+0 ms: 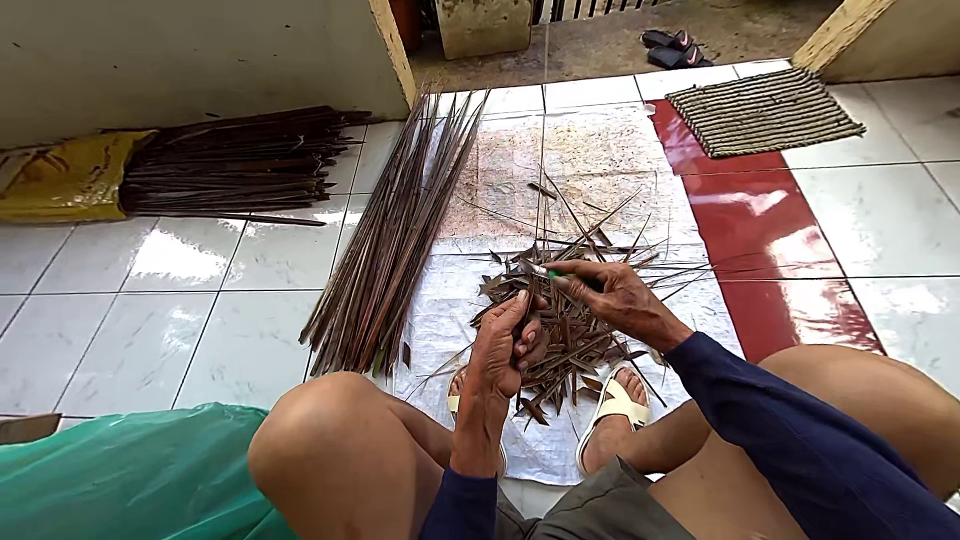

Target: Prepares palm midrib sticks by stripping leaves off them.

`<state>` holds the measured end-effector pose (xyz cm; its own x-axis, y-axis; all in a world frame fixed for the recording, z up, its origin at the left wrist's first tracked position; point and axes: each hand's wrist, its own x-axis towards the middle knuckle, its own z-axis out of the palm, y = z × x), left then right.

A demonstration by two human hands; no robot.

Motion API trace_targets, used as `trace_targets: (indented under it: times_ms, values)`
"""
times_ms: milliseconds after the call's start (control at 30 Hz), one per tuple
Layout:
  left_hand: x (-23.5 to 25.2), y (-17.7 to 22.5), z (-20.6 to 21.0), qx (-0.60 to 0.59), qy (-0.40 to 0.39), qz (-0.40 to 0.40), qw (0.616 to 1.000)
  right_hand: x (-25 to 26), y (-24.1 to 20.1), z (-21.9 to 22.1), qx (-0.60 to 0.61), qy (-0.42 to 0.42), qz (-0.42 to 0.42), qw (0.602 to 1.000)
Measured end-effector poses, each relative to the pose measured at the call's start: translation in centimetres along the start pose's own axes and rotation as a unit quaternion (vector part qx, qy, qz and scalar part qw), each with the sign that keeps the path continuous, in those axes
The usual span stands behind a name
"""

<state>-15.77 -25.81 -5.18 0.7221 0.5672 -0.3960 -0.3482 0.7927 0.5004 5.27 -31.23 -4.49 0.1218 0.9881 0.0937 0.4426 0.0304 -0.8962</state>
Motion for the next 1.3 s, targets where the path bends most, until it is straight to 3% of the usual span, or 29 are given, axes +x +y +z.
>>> trace_targets:
  times_ms: [267,567,700,867,1000,1133,1300]
  values:
    - [0.7,-0.5,-0.7,-0.085,-0.117,-0.055,0.988,0.3,0.5,-0.6,-0.058,0.029,-0.006,0.998]
    - [0.6,-0.7,-0.7,-0.039,-0.122,-0.059,0.99,2.8,0.6,-2.4,-0.053,0.072,0.03,0.996]
    - [0.4,-1.1,-0.7,-0.016,-0.117,-0.076,0.99,4.7,1.7,-3.7,-0.045,0.146,0.036,0.988]
    - [0.3,-0.9,-0.3,0.045,-0.032,-0.026,0.998,4.2,0.8,-4.6,-0.012,0.191,0.021,0.981]
    - [0.2,-0.9,0.0,0.104,0.043,0.025,0.993,1.5,0.4,-2.3,0.02,0.135,0.052,0.989]
    - [0.2,-1.1,0.5,0.126,0.066,0.049,0.989,0.0,-0.1,0.3,0.037,0.061,0.054,0.996]
    - [0.3,-1.0,0.7,0.158,0.1,0.077,0.979,-0.3,0.9,-0.3,-0.014,0.076,0.099,0.992]
